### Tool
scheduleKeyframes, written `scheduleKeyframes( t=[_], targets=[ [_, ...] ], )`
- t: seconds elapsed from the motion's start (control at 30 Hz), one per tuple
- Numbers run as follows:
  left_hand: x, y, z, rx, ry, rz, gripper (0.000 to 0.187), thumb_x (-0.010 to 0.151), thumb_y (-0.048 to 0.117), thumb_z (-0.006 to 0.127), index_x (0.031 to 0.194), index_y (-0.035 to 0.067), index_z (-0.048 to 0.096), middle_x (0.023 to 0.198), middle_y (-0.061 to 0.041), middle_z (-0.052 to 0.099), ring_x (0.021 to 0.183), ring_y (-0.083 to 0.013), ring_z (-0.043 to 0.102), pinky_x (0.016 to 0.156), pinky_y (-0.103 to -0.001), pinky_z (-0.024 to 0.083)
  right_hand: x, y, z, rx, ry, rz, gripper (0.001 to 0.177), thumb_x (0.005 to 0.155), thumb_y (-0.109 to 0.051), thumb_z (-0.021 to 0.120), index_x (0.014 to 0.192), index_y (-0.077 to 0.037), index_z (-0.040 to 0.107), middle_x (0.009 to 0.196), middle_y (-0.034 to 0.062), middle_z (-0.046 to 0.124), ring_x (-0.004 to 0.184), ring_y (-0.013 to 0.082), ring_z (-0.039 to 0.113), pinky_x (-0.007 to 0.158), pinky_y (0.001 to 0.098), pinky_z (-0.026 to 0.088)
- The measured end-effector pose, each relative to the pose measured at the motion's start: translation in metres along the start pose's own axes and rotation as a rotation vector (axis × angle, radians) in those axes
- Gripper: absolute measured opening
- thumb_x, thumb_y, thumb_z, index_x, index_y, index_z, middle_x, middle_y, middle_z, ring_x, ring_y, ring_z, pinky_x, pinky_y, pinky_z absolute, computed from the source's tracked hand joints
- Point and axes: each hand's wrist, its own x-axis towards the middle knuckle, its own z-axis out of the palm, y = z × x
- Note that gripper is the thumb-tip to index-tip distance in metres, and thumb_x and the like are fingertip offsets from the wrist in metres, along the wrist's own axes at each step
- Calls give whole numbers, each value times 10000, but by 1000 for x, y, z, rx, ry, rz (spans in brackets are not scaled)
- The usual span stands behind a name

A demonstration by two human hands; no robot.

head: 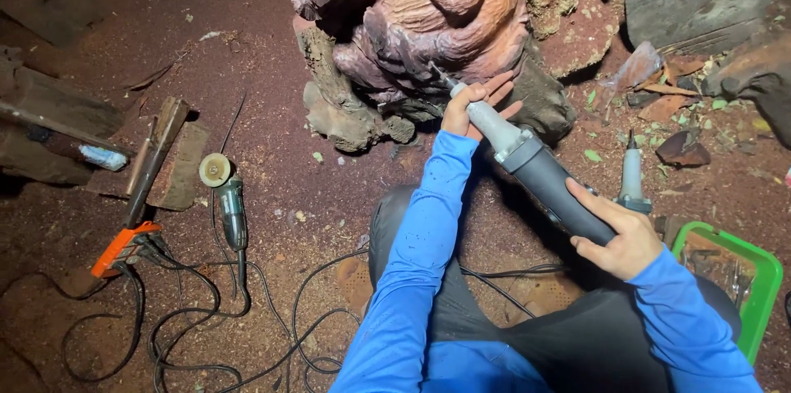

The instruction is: Carving intricate details into a large wooden sculpture using a power rotary tool.

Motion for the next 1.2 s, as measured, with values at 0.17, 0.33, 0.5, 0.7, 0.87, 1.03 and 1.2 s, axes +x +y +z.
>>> scheduleKeyframes(
  t=[0.17,0.33,0.5,0.7,0.87,1.03,1.2],
  targets=[
    [2,-7,-5,-15,18,-22,87,867,72,602,850,96,684,1397,-202,595,1276,-295,556,1054,-714,413,-4,-13,-1,-4,-4,42,986,568,-23,771,1499,-249,539,1178,54,751,874,223,737,819,312,557],
    [1,-10,-4,-2,-19,13,305,890,94,575,1164,0,672,1436,-186,568,1282,-268,518,1060,-656,421,-10,-34,-2,-2,-13,132,984,584,-38,768,1505,-283,521,1173,77,740,850,254,741,798,331,575],
    [-5,-6,8,6,8,29,112,883,88,562,914,76,670,1419,-224,572,1317,-312,518,1056,-681,422,-10,-30,-3,-50,34,70,944,574,-44,768,1469,-269,570,1199,95,728,950,271,705,857,343,545],
    [2,-17,-1,50,5,7,466,881,125,577,1319,-34,605,1458,-147,548,1327,-256,453,1061,-653,405,-17,-57,-2,-23,48,153,935,593,-23,742,1479,-262,562,1170,78,739,871,250,705,812,329,548],
    [0,-13,-1,57,-49,17,394,898,141,565,1246,-13,670,1489,-145,533,1377,-259,429,1070,-607,407,-19,-66,-3,-46,58,119,938,583,-17,737,1479,-237,569,1027,49,749,691,220,686,694,308,543],
    [6,-19,-2,100,8,-17,557,867,144,540,1401,-12,576,1511,-96,522,1384,-223,415,1067,-577,395,-22,-69,0,-56,71,146,940,596,-24,738,1490,-247,551,1173,28,748,811,224,728,753,299,556],
    [2,-12,7,98,18,3,371,855,165,558,1173,5,659,1499,-146,527,1436,-291,375,1076,-601,378,-20,-69,-5,-60,60,132,935,592,-21,741,1482,-242,560,1163,47,749,815,231,730,755,309,564]
  ],
)
